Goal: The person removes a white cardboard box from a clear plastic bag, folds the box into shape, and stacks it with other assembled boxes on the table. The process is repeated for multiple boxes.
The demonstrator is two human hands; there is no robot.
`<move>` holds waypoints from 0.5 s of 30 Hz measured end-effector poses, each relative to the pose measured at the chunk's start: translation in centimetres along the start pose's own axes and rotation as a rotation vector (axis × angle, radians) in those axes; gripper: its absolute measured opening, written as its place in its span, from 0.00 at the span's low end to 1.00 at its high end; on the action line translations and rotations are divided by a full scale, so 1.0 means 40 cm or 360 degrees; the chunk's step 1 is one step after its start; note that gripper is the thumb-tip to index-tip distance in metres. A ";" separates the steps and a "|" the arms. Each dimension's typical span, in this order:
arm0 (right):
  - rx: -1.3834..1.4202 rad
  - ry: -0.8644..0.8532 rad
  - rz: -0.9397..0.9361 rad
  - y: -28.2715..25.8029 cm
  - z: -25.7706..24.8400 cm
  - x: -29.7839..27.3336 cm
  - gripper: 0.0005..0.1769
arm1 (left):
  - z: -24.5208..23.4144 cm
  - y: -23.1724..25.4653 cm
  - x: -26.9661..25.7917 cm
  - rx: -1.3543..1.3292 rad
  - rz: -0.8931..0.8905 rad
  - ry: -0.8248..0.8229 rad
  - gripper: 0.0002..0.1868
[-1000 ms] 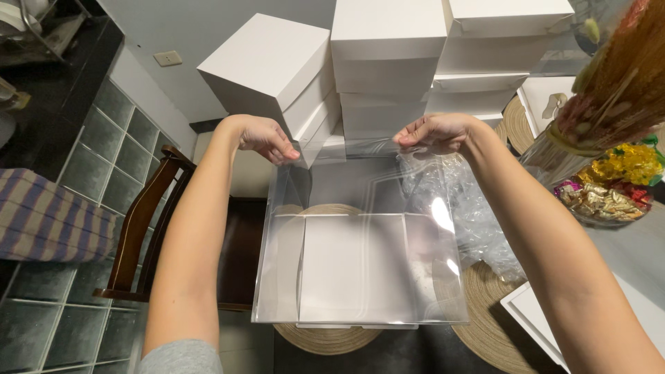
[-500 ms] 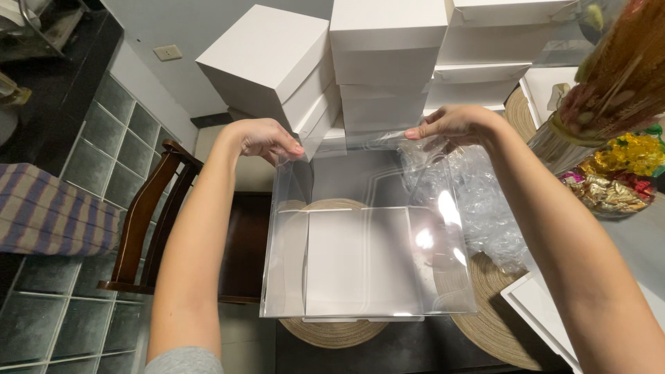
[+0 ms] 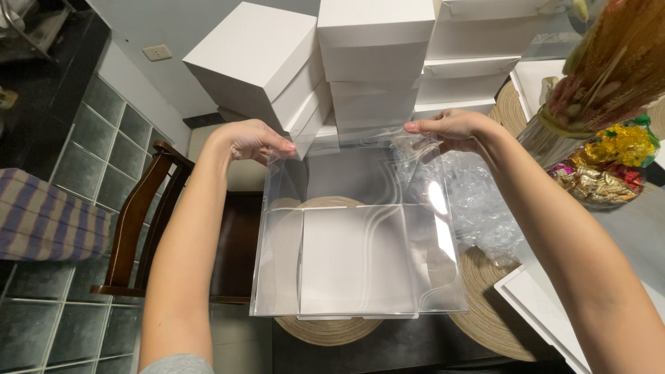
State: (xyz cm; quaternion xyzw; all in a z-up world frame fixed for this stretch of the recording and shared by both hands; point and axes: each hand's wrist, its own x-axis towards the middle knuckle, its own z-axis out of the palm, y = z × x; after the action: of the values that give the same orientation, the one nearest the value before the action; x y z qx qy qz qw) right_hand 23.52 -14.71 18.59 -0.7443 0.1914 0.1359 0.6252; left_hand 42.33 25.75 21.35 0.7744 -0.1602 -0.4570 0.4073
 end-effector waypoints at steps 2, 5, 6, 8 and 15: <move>-0.0031 0.0007 -0.0018 0.015 -0.006 0.007 0.43 | -0.001 -0.007 0.004 -0.0022 0.0008 0.0014 0.19; -0.0121 0.0025 -0.0032 0.040 -0.010 0.019 0.43 | -0.006 -0.015 0.022 0.0019 -0.0023 0.0041 0.18; -0.0134 0.0038 -0.0027 0.050 -0.005 0.021 0.42 | -0.009 -0.020 0.027 0.0005 -0.0025 0.0003 0.18; -0.0148 0.0054 -0.0045 0.059 0.002 0.014 0.40 | -0.011 -0.030 0.035 -0.0026 -0.0028 -0.0076 0.18; -0.0057 0.0319 -0.0144 0.061 0.074 -0.059 0.31 | 0.038 -0.052 0.022 0.0023 0.0012 0.0351 0.27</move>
State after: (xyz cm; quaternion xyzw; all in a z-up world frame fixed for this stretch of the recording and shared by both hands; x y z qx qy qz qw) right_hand 20.43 -11.90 16.96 -0.7732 0.2166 0.0358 0.5950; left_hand 41.25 25.75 18.86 0.8223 -0.1206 -0.3663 0.4185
